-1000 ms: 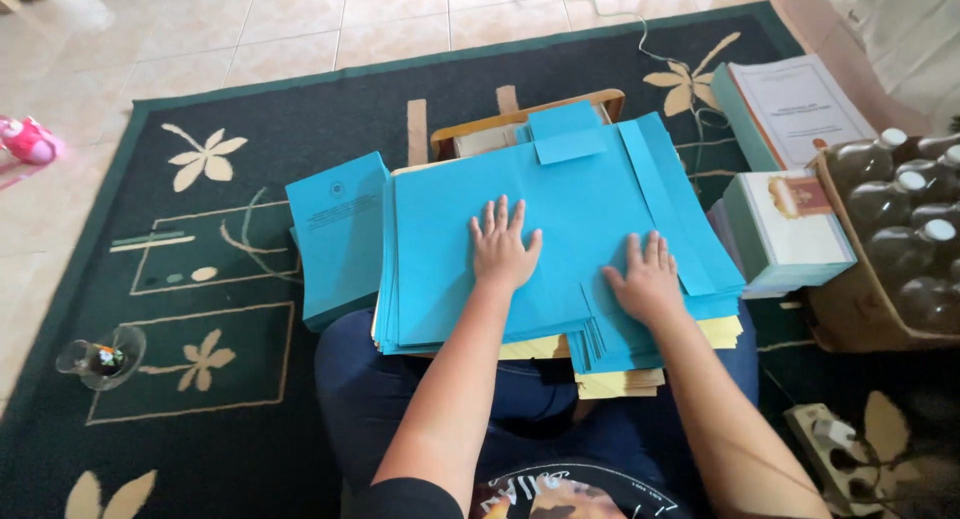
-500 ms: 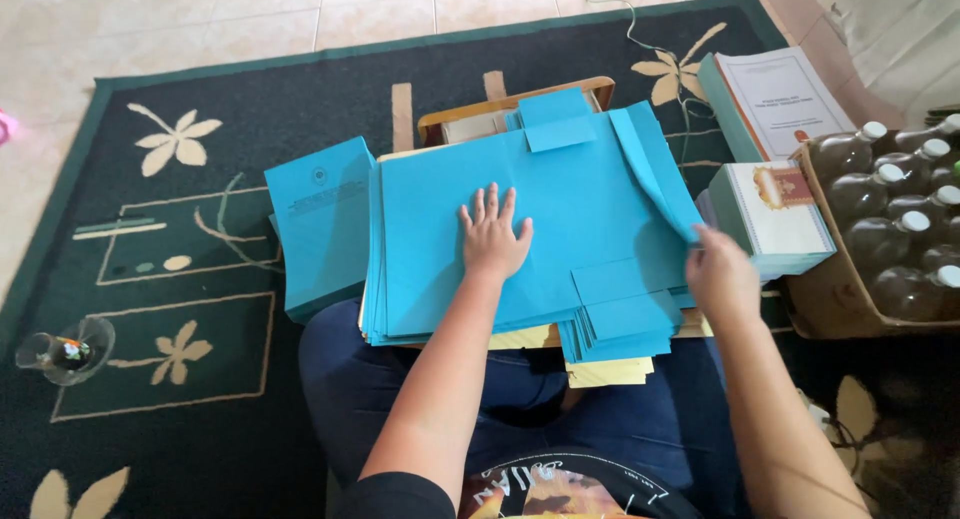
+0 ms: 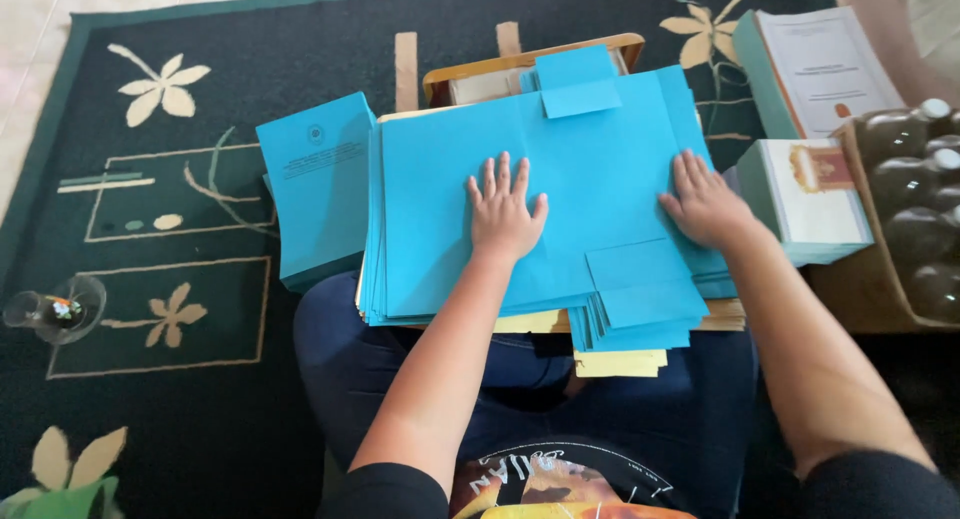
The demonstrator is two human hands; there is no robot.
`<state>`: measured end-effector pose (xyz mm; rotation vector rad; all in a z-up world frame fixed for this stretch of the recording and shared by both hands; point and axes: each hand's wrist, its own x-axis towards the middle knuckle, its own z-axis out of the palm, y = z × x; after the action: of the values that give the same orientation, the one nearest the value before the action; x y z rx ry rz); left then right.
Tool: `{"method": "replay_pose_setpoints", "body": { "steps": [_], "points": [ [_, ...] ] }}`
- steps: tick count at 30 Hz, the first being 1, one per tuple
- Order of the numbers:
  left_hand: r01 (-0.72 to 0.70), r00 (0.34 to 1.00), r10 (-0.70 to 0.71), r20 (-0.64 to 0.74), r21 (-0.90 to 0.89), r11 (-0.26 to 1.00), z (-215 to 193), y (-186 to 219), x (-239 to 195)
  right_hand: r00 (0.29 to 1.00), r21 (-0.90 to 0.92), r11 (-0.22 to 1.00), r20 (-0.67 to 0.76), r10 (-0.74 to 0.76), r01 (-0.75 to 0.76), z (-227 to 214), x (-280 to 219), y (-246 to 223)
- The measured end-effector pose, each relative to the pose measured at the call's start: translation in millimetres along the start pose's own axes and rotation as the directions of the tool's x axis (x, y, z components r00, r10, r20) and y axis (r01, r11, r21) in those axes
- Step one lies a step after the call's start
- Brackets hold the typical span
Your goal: A person sitting on the floor organizes a large stack of blue folders by picking them up individually, smoothing them, and stacking them neatly.
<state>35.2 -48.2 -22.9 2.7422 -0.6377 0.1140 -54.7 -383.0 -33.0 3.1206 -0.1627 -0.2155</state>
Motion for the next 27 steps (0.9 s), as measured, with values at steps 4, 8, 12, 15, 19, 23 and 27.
{"method": "replay_pose_setpoints", "body": {
  "steps": [4,8,12,15,19,23,27],
  "points": [
    [-0.013,1.000,0.013,0.000,0.000,1.000,3,-4,4,1.000,-0.053,0.999,-0.010,0.013,-0.013,-11,80,-3],
    [-0.028,0.996,0.026,-0.087,-0.025,0.999,17,-6,7,0.998,0.098,0.995,-0.060,0.001,0.005,-21,138,-7],
    [0.000,0.998,-0.001,-0.056,-0.029,1.000,11,-1,9,0.995,0.160,0.987,-0.100,0.030,-0.014,-18,164,-7],
    [0.002,0.998,-0.004,-0.055,-0.040,0.999,6,0,10,0.994,0.138,0.990,-0.096,0.050,-0.036,-25,155,-13],
    [0.026,0.999,-0.027,-0.024,-0.028,0.999,3,0,7,0.999,0.075,0.997,-0.049,0.016,-0.012,-24,115,-17],
    [0.018,0.998,-0.020,-0.061,-0.031,0.999,7,-1,6,0.998,0.032,0.998,-0.027,-0.057,0.058,-32,54,-26],
    [-0.019,0.997,0.016,-0.078,-0.043,0.999,6,-4,4,0.989,0.143,0.979,-0.031,-0.143,0.146,-10,7,2]
  ]
}}
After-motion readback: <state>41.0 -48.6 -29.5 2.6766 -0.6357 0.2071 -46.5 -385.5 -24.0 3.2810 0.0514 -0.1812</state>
